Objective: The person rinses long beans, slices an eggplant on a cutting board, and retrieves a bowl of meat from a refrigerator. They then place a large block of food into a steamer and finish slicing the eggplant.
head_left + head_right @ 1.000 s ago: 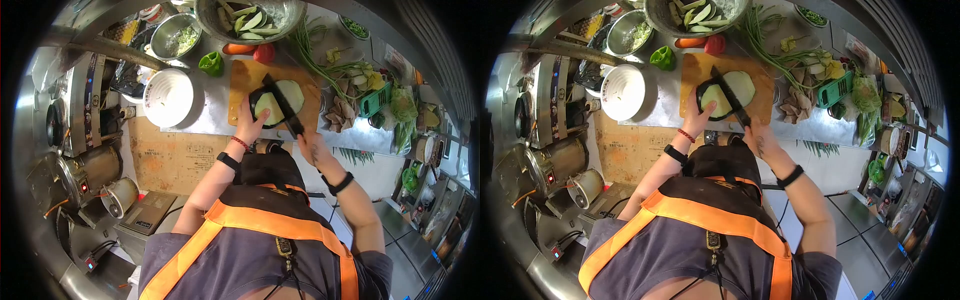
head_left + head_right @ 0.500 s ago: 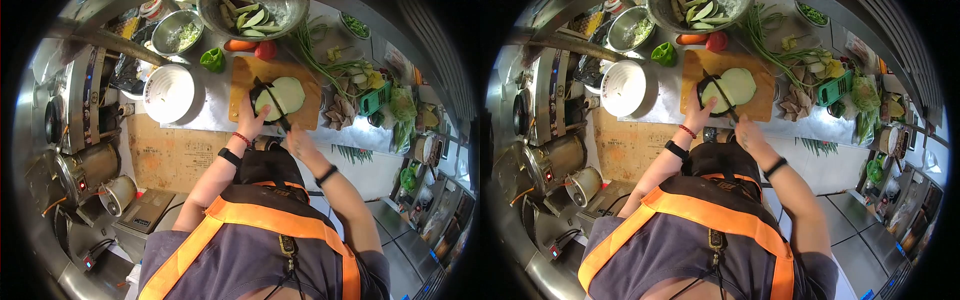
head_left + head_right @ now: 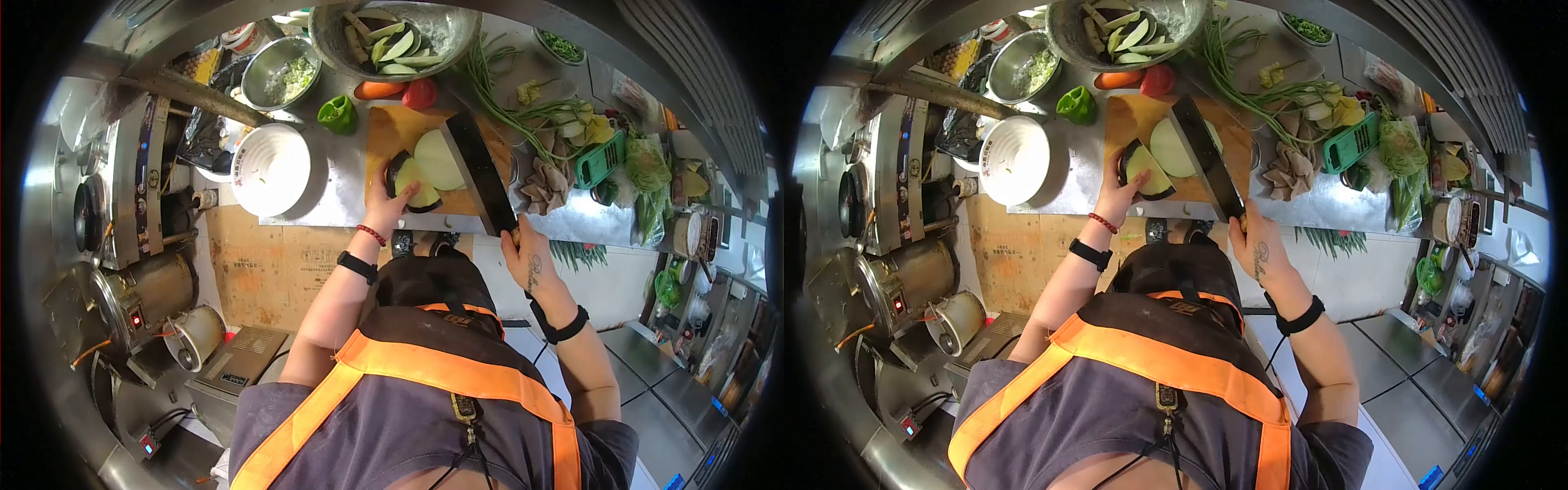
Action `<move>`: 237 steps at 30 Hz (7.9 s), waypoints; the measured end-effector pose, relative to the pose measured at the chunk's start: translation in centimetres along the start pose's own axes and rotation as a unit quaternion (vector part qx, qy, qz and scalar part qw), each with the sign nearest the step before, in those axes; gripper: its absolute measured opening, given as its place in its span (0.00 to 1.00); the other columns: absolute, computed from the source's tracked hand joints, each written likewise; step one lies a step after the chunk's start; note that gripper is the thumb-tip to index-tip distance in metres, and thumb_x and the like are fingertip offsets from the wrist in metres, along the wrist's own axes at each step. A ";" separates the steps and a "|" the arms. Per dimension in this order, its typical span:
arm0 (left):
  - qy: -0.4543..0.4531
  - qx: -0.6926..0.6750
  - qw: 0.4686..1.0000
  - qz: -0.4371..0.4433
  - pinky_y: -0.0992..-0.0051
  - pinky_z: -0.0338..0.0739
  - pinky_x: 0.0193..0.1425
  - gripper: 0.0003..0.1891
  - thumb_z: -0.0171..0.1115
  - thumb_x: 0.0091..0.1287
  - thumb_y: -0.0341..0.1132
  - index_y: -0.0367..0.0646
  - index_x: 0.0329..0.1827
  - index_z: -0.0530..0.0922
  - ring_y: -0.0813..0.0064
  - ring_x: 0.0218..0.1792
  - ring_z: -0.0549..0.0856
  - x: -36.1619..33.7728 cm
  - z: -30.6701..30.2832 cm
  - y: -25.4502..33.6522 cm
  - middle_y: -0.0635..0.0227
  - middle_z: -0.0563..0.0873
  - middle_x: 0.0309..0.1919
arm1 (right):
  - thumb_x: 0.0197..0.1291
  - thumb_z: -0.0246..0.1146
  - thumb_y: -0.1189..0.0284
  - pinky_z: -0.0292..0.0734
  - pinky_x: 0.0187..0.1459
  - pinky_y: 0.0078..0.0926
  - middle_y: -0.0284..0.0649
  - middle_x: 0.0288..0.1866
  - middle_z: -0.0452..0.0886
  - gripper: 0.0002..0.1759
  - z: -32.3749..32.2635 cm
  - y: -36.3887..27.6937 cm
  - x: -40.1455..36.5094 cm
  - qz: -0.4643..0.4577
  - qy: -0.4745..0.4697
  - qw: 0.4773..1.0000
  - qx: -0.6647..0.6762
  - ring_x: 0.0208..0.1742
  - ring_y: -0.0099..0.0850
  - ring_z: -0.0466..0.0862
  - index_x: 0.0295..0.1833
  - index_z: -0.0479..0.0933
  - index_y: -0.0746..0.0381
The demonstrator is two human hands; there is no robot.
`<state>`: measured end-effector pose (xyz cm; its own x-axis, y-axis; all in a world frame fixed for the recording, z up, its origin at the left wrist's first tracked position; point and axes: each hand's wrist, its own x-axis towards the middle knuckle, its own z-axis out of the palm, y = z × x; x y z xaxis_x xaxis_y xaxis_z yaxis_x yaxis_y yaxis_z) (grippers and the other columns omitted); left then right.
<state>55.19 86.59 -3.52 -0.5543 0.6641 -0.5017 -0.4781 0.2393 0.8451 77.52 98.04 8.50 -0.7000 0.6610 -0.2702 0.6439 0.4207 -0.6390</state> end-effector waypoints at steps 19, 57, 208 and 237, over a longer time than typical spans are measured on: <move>0.102 0.104 0.978 0.147 0.76 0.77 0.47 0.32 0.72 0.57 0.36 0.37 0.63 0.68 0.74 0.44 0.81 1.7 0.4 -3.7 0.61 0.82 0.45 | 0.64 0.52 0.72 0.72 0.32 0.51 0.59 0.27 0.76 0.09 4.3 -0.7 -0.1 -0.010 -0.083 0.993 -0.081 0.32 0.58 0.78 0.39 0.62 0.68; -0.148 -0.146 0.976 -0.055 0.65 0.79 0.49 0.30 0.69 0.55 0.32 0.40 0.60 0.66 0.63 0.50 0.81 12.8 43.7 1.0 0.60 0.79 0.49 | 0.62 0.57 0.70 0.64 0.18 0.22 0.29 0.16 0.68 0.07 -2.7 28.1 -18.0 0.204 0.291 0.901 0.249 0.16 0.20 0.71 0.35 0.70 0.63; 0.542 -0.566 0.575 0.236 0.62 0.76 0.42 0.28 0.44 0.70 0.59 0.44 0.59 0.68 0.59 0.38 0.79 26.6 -110.7 46.0 0.58 0.78 0.47 | 0.59 0.62 0.73 0.90 0.32 0.37 0.59 0.60 0.67 0.27 84.2 -143.8 142.0 0.086 -0.189 0.824 0.526 0.43 0.55 0.81 0.60 0.63 0.75; 0.725 -0.519 0.434 0.130 0.78 0.79 0.33 0.24 0.51 0.64 0.66 0.54 0.33 0.77 0.80 0.29 0.82 23.9 -102.5 47.9 0.77 0.81 0.26 | 0.61 0.60 0.71 0.80 0.35 0.30 0.46 0.29 0.80 0.11 84.6 -137.1 147.7 -0.411 -0.168 0.882 0.157 0.34 0.32 0.84 0.30 0.75 0.69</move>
<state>-50.78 41.32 5.98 -0.1680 -0.7507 -0.6390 0.0953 -0.6575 0.7474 -140.25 85.42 -4.77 -0.9767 -0.0305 0.2122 -0.2035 0.4437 -0.8728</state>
